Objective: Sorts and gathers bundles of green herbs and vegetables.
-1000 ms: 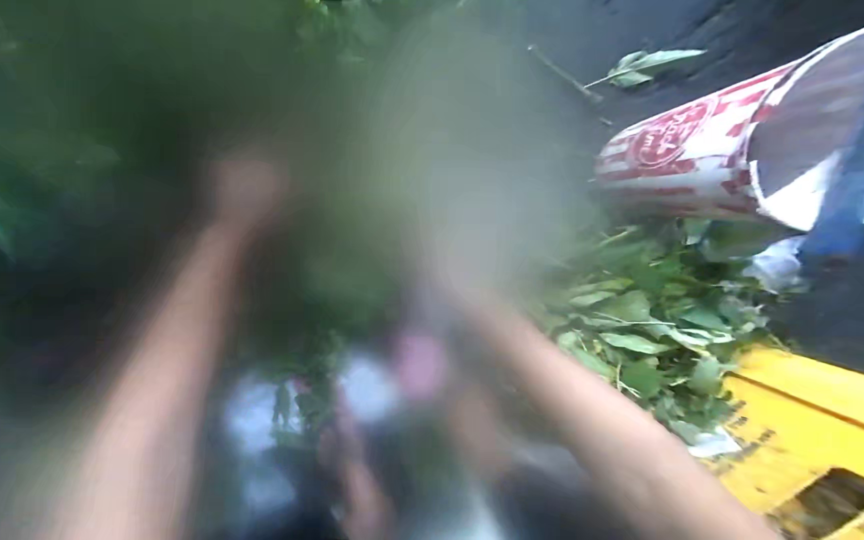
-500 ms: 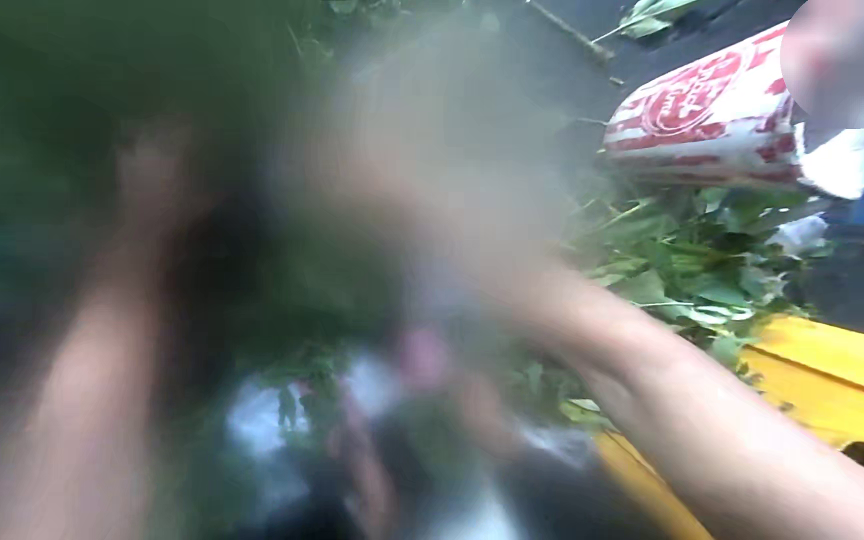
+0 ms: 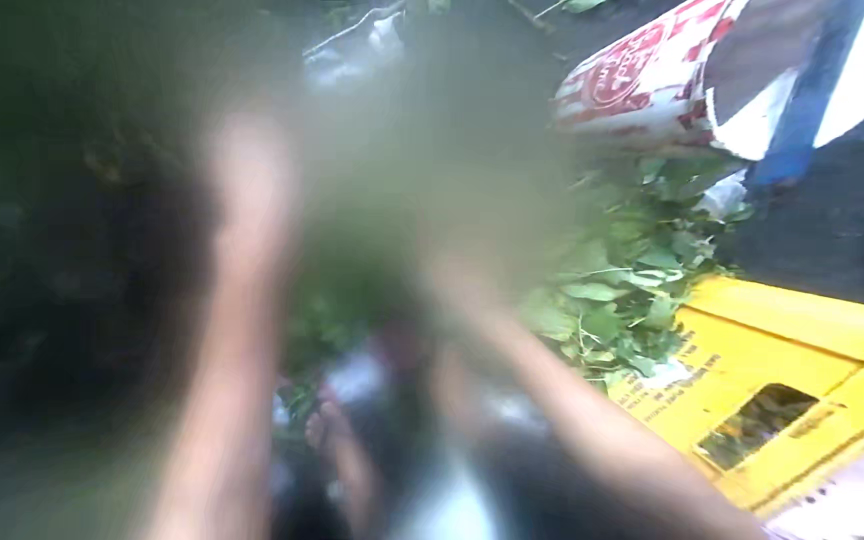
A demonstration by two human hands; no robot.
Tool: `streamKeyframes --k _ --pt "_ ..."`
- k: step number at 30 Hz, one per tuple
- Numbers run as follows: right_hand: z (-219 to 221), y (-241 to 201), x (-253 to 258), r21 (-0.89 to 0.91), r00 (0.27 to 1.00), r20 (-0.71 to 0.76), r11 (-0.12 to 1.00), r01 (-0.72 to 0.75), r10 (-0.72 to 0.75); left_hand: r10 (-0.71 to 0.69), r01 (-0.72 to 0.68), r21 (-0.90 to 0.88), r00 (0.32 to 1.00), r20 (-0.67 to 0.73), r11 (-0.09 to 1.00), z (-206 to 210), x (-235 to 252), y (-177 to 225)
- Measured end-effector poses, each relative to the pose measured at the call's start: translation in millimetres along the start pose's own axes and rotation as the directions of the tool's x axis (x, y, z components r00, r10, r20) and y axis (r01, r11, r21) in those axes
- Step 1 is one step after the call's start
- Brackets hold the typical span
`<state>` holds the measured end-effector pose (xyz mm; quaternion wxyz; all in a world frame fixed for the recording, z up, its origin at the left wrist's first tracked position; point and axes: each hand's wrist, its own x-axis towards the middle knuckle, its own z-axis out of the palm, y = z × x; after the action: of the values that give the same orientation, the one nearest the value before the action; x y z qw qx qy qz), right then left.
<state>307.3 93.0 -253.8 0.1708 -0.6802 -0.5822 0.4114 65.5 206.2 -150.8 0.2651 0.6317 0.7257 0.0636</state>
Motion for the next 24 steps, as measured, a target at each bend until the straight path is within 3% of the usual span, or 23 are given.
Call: streamKeyframes --k 2,3,4,7,9,11,14,17,19,21,22,24 --pt "4.2 20.6 12.2 0.335 0.901 0.097 0.839 -0.430 0.423 -0.013 0.015 -0.064 1.000 0.023 0.998 81.3 53.9 -54.6" --pt "9.5 25.9 21.1 0.446 0.844 0.130 0.730 -0.519 0.521 -0.041 0.044 -0.110 0.999 0.036 0.993 114.2 66.8 -69.1" --pt "14.4 27.6 25.7 0.481 0.823 0.140 0.689 -0.543 0.551 -0.093 0.098 -0.132 0.995 0.042 0.986 137.8 70.0 -74.5" --pt "32.3 29.3 42.2 0.406 0.895 0.092 0.804 -0.435 0.438 -0.211 0.218 -0.115 0.975 0.071 0.969 157.6 65.2 -59.9" --pt "50.0 29.4 55.8 0.390 0.920 0.057 0.840 -0.377 0.387 -0.243 0.262 -0.102 0.956 0.167 0.960 158.3 56.7 -52.4" --pt "56.6 18.0 64.4 0.522 0.898 0.140 0.740 -0.424 0.416 -0.251 0.302 -0.215 0.939 0.237 0.929 158.7 52.2 -49.8" --pt "54.4 9.0 57.2 0.695 0.885 0.263 0.561 -0.450 0.384 -0.226 0.377 -0.495 0.914 0.338 0.783 155.5 36.1 -44.3" --pt "38.0 7.5 29.6 0.740 0.902 0.331 0.517 -0.430 0.277 -0.200 0.462 -0.600 0.869 0.452 0.653 121.5 -4.4 -22.4" --pt "4.9 -10.0 3.8 0.753 0.896 0.408 0.490 -0.439 0.175 -0.174 0.492 -0.653 0.854 0.490 0.575 81.6 -38.6 -3.5" --pt "-24.4 -27.3 -8.0 0.715 0.890 0.443 0.555 -0.426 0.112 -0.166 0.533 -0.704 0.837 0.522 0.469 62.9 -61.6 -9.4" --pt "-30.3 -28.8 -8.4 0.635 0.895 0.423 0.658 -0.404 0.142 -0.201 0.536 -0.698 0.838 0.507 0.474 67.5 -68.2 -23.5" --pt "-23.4 -12.0 -3.8 0.281 0.945 0.233 0.914 -0.293 0.231 -0.323 0.505 -0.543 0.858 0.398 0.672 87.7 -75.0 -58.0"
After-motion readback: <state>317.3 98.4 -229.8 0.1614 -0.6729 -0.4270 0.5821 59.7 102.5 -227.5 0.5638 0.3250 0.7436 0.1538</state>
